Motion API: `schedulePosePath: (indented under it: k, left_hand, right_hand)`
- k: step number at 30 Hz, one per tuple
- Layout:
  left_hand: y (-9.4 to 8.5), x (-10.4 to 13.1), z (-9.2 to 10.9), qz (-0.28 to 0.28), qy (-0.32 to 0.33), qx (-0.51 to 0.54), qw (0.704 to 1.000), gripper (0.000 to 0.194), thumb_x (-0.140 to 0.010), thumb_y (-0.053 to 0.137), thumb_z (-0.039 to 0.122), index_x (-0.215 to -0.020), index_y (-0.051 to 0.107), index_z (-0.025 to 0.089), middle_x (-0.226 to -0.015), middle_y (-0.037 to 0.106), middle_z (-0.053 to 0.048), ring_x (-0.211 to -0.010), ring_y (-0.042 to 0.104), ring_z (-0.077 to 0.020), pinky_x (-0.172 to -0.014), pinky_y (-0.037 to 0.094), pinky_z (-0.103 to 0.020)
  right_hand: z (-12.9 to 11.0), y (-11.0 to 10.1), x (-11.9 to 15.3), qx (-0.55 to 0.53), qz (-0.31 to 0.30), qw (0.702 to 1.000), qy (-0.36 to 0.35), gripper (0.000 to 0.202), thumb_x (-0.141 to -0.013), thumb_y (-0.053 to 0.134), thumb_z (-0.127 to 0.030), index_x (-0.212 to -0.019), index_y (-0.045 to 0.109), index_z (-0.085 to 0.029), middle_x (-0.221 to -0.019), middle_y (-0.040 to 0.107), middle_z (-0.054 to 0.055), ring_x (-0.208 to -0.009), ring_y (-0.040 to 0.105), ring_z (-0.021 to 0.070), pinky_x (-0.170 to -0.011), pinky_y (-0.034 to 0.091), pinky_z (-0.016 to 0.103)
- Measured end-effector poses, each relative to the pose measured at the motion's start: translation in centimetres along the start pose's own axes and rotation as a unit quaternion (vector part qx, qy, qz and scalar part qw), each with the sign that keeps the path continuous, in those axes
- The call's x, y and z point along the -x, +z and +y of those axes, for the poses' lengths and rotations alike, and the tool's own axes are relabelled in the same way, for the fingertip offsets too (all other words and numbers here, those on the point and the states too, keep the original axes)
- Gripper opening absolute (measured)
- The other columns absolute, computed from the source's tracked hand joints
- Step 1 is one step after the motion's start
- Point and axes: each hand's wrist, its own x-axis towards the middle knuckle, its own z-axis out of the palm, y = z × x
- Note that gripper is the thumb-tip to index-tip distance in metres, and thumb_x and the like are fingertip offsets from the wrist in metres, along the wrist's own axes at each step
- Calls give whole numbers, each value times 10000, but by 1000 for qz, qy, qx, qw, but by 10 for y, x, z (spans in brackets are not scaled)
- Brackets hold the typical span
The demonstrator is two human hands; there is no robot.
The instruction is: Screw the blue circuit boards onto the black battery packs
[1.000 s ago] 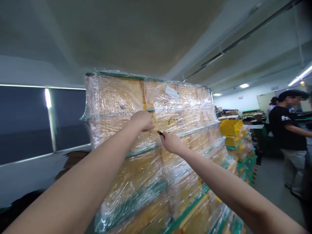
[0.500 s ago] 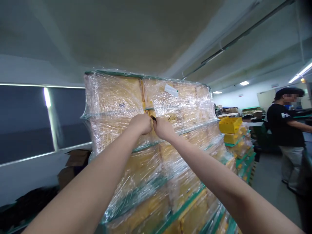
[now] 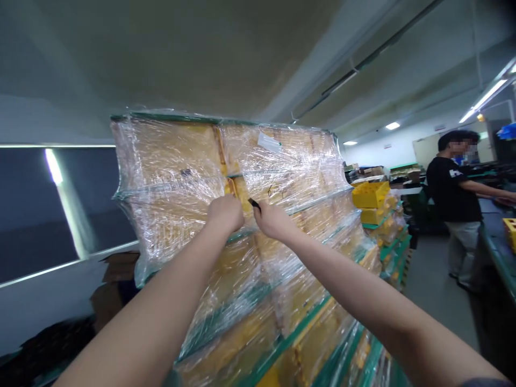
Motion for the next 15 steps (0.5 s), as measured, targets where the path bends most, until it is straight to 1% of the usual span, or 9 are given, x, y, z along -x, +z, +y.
schedulePosePath:
  k: [3,5,7,9,11,13,15]
  left_hand:
    - [4,4,0,8,18,-5,1000,371,-748,457,280,-1038,611,107,-1046,634,-175,-919,619,-290,-747,485,-347]
    - [6,10,-2,14,40,-8,999,374,-756,446,291,-1055,602,131,-1099,614,-156,-921,617,-280,-751,482,-346]
    - [9,18,-4,14,62,-9,998,346,-769,434,311,-1024,612,160,-1104,611,-134,-914,616,-267,-753,479,-344]
    - [12,25,-4,9,77,-9,997,315,-773,432,318,-987,619,182,-1055,628,-116,-903,617,-257,-756,476,-341]
    - [14,30,-3,2,80,-8,997,295,-771,435,310,-967,622,193,-989,648,-109,-885,622,-257,-747,477,-341]
    - [15,32,1,-5,73,-5,997,296,-771,437,310,-969,623,191,-945,659,-118,-866,628,-269,-723,480,-347]
    - [15,32,7,-8,60,-4,998,326,-770,442,316,-1011,614,180,-943,661,-137,-865,629,-287,-702,482,-356]
  right_hand:
    - [-13,2,-14,-6,11,1000,-4,401,-937,193,-391,-1054,508,-173,-992,663,120,-931,642,282,-768,488,379]
    - [-13,11,-10,-5,-2,1000,2,402,-938,198,-385,-1062,512,-168,-995,662,128,-941,640,288,-776,486,389]
    - [-5,26,9,-2,-31,999,9,403,-936,218,-381,-1060,531,-160,-962,670,136,-919,648,296,-767,487,396]
    - [9,40,35,0,-69,997,17,395,-929,254,-382,-1048,558,-160,-923,680,139,-871,662,299,-728,493,391]
    - [24,48,60,0,-104,994,26,384,-918,286,-387,-1017,584,-166,-889,689,134,-817,672,297,-676,496,375]
    - [33,47,75,0,-117,993,33,386,-915,286,-393,-1000,590,-170,-875,692,131,-794,674,297,-650,492,367]
    - [33,38,76,-3,-102,994,32,401,-925,252,-402,-1010,574,-178,-896,689,125,-823,670,295,-665,490,366]
